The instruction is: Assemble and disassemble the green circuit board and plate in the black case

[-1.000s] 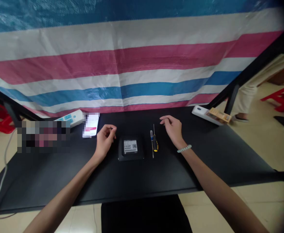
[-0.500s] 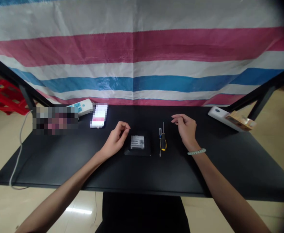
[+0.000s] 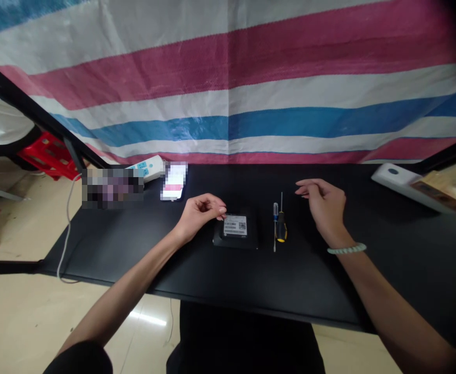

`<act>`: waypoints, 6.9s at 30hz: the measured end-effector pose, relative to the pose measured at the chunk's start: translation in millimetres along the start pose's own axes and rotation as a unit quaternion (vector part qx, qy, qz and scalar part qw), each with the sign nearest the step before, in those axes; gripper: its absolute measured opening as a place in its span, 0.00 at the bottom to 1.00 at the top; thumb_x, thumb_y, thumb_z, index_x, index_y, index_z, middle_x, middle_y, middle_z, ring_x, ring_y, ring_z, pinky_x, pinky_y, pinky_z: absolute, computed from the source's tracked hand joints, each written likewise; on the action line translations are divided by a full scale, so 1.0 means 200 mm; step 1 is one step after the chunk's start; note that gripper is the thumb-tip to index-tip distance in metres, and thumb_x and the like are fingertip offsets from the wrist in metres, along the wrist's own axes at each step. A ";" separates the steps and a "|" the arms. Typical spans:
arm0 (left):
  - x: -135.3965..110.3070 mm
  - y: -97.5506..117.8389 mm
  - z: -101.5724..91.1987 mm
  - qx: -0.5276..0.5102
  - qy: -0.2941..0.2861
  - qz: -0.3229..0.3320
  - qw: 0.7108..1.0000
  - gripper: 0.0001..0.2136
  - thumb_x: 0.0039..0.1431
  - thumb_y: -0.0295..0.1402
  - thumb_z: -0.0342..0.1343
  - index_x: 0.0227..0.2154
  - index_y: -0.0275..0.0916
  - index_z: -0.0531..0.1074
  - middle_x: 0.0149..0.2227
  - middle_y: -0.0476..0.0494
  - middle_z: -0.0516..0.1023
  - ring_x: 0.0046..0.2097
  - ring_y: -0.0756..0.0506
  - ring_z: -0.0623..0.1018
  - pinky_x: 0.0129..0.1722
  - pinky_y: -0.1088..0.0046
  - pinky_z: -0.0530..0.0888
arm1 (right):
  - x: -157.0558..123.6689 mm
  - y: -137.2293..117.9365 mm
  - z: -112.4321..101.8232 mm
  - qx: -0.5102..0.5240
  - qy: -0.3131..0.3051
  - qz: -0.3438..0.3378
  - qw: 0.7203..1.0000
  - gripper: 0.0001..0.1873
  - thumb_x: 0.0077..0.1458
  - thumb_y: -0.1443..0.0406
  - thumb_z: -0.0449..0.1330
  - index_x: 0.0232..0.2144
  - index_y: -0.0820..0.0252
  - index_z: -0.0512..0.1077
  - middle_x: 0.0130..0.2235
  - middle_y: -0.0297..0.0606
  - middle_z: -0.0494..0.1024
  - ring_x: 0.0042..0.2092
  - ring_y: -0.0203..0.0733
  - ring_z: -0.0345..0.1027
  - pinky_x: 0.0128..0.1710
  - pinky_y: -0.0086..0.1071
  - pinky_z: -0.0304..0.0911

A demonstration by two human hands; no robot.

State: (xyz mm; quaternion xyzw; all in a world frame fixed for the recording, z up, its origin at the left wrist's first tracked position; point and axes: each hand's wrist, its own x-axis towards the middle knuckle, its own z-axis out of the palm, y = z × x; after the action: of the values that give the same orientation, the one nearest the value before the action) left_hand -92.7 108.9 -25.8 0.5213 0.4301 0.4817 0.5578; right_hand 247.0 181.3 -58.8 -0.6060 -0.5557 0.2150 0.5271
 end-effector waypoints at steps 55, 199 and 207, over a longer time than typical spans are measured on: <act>-0.03 0.06 -0.02 0.225 -0.073 0.082 0.968 0.15 0.75 0.44 0.54 0.35 0.38 0.69 0.31 0.50 0.72 0.33 0.50 0.71 0.35 0.74 0.67 | -0.01 -0.04 0.00 0.033 0.000 0.023 0.999 0.12 0.58 0.64 0.58 0.33 0.54 0.83 0.28 0.34 0.81 0.32 0.43 0.79 0.39 0.37 0.77; -0.04 0.00 -0.03 0.605 -0.050 0.120 0.785 0.20 0.73 0.52 0.50 0.52 0.42 0.71 0.31 0.50 0.76 0.31 0.45 0.78 0.31 0.71 0.63 | -0.05 -0.11 0.00 -0.106 -0.067 -0.072 0.990 0.15 0.66 0.61 0.56 0.39 0.52 0.84 0.31 0.36 0.84 0.29 0.42 0.72 0.34 0.36 0.61; 0.07 -0.01 0.09 0.594 -0.037 0.114 0.795 0.13 0.74 0.43 0.48 0.44 0.43 0.74 0.31 0.48 0.79 0.33 0.43 0.80 0.32 0.70 0.62 | -0.06 -0.11 0.00 -0.117 -0.077 -0.083 0.987 0.16 0.66 0.59 0.55 0.39 0.53 0.84 0.29 0.35 0.82 0.28 0.42 0.71 0.33 0.35 0.60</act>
State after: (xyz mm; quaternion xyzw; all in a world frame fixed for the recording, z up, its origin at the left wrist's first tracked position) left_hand -72.2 120.5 -25.3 0.8133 0.5478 0.1720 0.0948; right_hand 233.6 166.6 -42.6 -0.5971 -0.6644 0.1502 0.4237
